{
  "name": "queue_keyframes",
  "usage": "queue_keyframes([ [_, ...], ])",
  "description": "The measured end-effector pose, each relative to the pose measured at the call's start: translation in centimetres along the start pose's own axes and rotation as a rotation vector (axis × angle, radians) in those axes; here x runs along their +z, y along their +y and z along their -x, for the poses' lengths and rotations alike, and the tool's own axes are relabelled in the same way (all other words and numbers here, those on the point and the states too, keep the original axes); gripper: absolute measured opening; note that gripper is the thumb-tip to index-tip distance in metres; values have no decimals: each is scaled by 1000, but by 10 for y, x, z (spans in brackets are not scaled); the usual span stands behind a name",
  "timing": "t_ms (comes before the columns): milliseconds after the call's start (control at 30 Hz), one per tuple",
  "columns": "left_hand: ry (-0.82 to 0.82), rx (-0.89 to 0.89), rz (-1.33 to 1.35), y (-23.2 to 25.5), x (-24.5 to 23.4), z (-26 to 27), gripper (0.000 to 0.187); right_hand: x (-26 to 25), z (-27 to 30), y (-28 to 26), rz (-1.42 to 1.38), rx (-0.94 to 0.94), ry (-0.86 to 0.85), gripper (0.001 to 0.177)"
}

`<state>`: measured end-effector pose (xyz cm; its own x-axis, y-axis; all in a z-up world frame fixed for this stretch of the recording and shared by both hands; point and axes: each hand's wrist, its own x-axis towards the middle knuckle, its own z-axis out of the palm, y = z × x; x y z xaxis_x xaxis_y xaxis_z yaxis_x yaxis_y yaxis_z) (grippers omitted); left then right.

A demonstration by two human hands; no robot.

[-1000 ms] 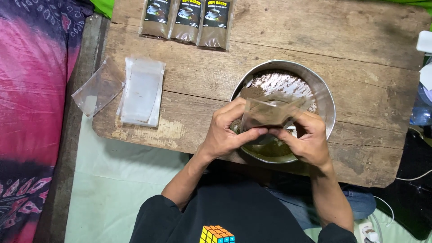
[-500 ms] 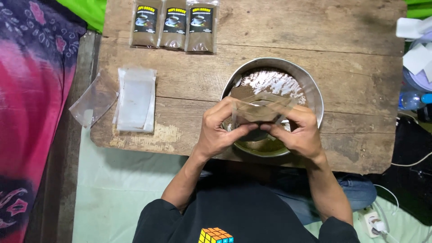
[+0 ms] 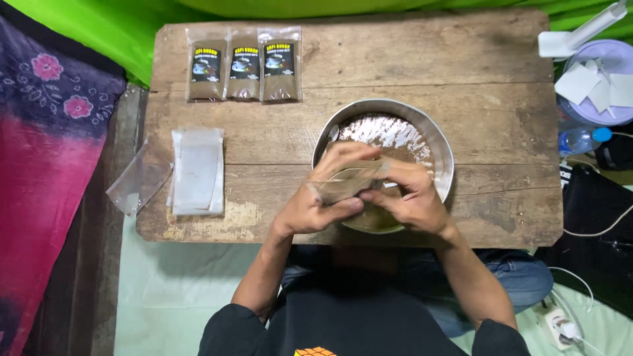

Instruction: Mixing coffee powder with a white ingredient in a bowl and filling plastic bags with the mixture.

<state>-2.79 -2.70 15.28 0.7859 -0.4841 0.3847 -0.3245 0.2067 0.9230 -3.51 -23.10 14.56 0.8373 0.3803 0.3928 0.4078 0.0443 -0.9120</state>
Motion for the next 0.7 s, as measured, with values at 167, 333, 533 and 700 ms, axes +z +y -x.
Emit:
queue_keyframes([
  [167, 11, -21, 181, 20, 2, 1, 49, 1, -2, -15, 103, 17, 23, 21],
  [333, 167, 1, -34, 16, -10, 19, 52, -33, 14, -14, 325, 16, 65, 40],
  [533, 807, -111, -175, -7, -19, 52, 48, -70, 46, -16, 564, 257, 192, 39],
  [700, 667, 80, -332, -53, -36, 72, 58, -81, 60, 1, 998, 195, -35, 22],
])
